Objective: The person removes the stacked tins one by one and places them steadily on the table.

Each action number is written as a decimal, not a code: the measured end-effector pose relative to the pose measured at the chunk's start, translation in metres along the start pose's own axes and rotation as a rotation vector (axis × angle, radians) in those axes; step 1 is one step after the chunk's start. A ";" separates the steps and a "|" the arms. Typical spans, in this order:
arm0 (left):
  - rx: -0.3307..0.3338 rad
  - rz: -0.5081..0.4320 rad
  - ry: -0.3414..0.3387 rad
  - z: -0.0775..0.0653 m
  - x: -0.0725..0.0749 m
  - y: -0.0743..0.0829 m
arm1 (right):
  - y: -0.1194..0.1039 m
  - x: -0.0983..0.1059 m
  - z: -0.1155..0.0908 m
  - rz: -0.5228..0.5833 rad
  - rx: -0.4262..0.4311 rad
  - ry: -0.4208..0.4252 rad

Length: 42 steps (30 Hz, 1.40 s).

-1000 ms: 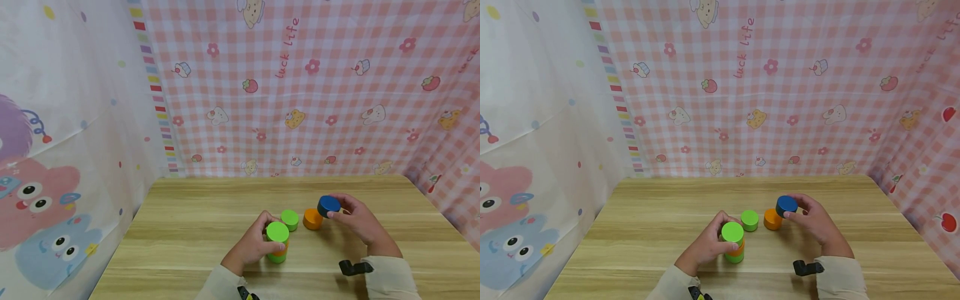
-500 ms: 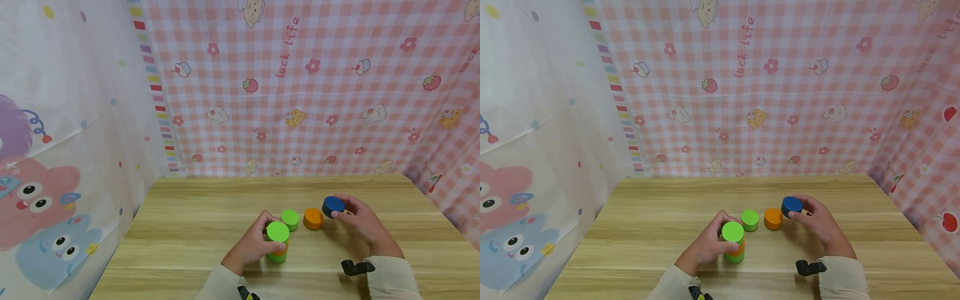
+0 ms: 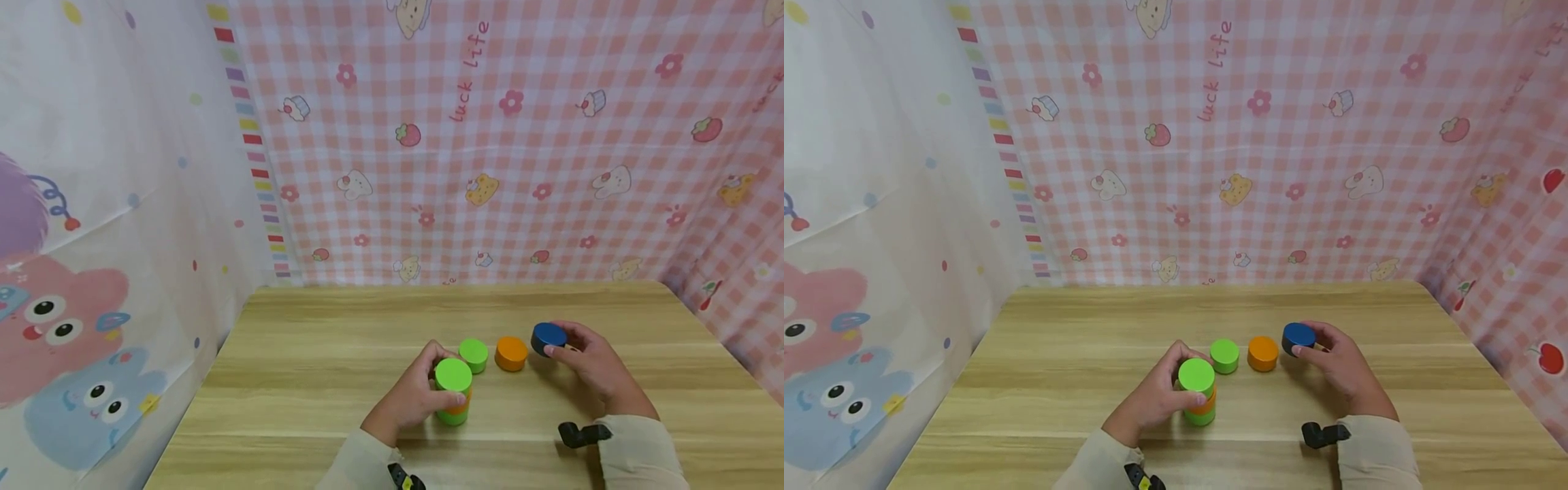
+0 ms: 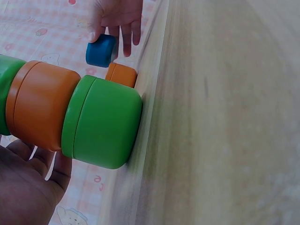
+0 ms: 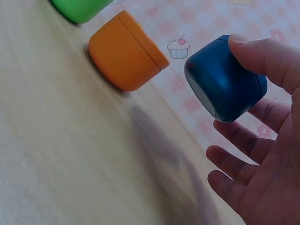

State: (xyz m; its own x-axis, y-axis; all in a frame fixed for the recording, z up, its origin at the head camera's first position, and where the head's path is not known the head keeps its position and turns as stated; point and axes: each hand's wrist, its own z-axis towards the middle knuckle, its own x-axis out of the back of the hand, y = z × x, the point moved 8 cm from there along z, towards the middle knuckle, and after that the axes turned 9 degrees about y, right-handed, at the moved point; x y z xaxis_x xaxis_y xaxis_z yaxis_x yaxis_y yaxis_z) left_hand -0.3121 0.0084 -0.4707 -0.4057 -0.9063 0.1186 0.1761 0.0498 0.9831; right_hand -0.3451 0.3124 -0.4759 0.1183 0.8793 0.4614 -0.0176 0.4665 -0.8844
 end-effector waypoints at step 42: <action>0.000 0.009 -0.001 0.001 0.000 -0.001 | 0.027 -0.004 0.004 -0.120 -0.050 -0.026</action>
State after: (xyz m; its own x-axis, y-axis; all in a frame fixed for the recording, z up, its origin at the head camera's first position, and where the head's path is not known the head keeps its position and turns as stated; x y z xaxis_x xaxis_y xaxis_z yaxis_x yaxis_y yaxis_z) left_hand -0.3136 0.0092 -0.4717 -0.4052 -0.9053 0.1272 0.1798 0.0575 0.9820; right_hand -0.3504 0.3222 -0.5013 0.0903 0.8201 0.5650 0.0449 0.5634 -0.8250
